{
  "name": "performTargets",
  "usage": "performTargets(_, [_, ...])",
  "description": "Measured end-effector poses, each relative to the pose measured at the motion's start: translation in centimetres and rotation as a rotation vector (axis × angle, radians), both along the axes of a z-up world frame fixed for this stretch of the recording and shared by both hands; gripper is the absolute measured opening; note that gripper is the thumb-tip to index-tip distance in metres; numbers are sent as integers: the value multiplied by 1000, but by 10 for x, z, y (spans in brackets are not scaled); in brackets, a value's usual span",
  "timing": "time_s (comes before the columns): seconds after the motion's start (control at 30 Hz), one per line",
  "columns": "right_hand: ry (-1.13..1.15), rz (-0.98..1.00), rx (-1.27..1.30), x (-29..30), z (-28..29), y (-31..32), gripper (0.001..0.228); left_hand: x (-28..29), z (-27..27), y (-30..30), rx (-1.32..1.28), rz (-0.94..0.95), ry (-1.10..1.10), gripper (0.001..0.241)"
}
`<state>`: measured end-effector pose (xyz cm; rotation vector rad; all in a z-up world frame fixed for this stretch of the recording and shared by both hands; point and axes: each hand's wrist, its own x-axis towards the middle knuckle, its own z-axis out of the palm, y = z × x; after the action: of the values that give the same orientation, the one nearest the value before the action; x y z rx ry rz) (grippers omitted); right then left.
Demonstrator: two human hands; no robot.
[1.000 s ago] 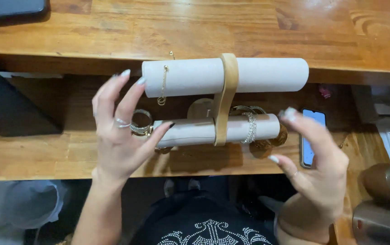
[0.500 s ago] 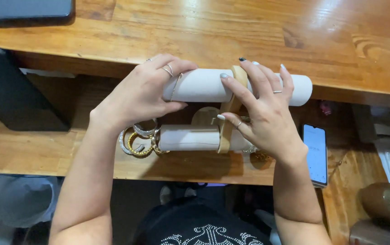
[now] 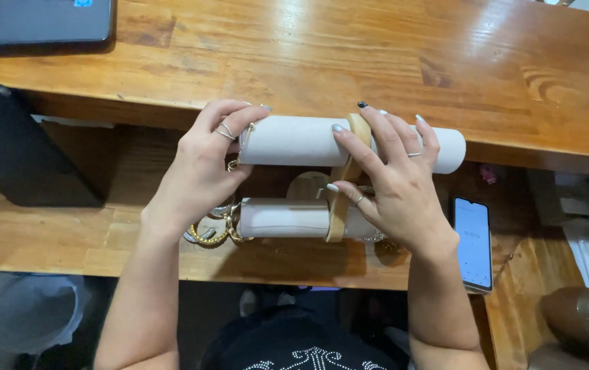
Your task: Organizing and arranging various bracelets on a two-tier display stand on a wooden counter.
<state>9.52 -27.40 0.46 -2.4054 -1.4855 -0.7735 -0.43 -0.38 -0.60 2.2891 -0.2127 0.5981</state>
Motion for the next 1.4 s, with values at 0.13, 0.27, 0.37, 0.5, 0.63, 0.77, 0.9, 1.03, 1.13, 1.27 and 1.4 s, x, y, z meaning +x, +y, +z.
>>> performTargets(0.13, [-11,2,-12,1,0,0,54,-4,-6,-5,-104,75,4,73])
performTargets(0.27, [5,18,5,1,1,-1,54,-6,-14,-5,-425,119,33,55])
performTargets(0.37, [26,28,20,1,2,-3,54,-12,-20,3,-381,240,-101,34])
performTargets(0.5, [18,16,20,2,0,-4,55,-26,-24,6,-432,408,-179,31])
performTargets(0.63, [34,18,15,1,-2,-6,57,-50,-40,-13,-675,396,-58,36])
performTargets(0.77, [77,110,198,-23,-4,-15,50,-75,-68,-24,-995,373,60,56])
performTargets(0.9, [199,273,464,-78,-14,-13,29,-100,-61,-43,-1041,399,143,57])
performTargets(1.03, [254,473,339,-95,-19,11,21,-115,-44,-68,-1041,288,96,54])
performTargets(1.13, [210,584,281,-91,-29,23,16,-114,-37,-80,-993,149,178,55])
performTargets(1.27, [278,553,364,-93,-45,28,12,-110,-45,-86,-980,40,179,75])
performTargets(1.4, [368,410,542,-107,-66,26,11,-108,-47,-90,-653,86,100,105])
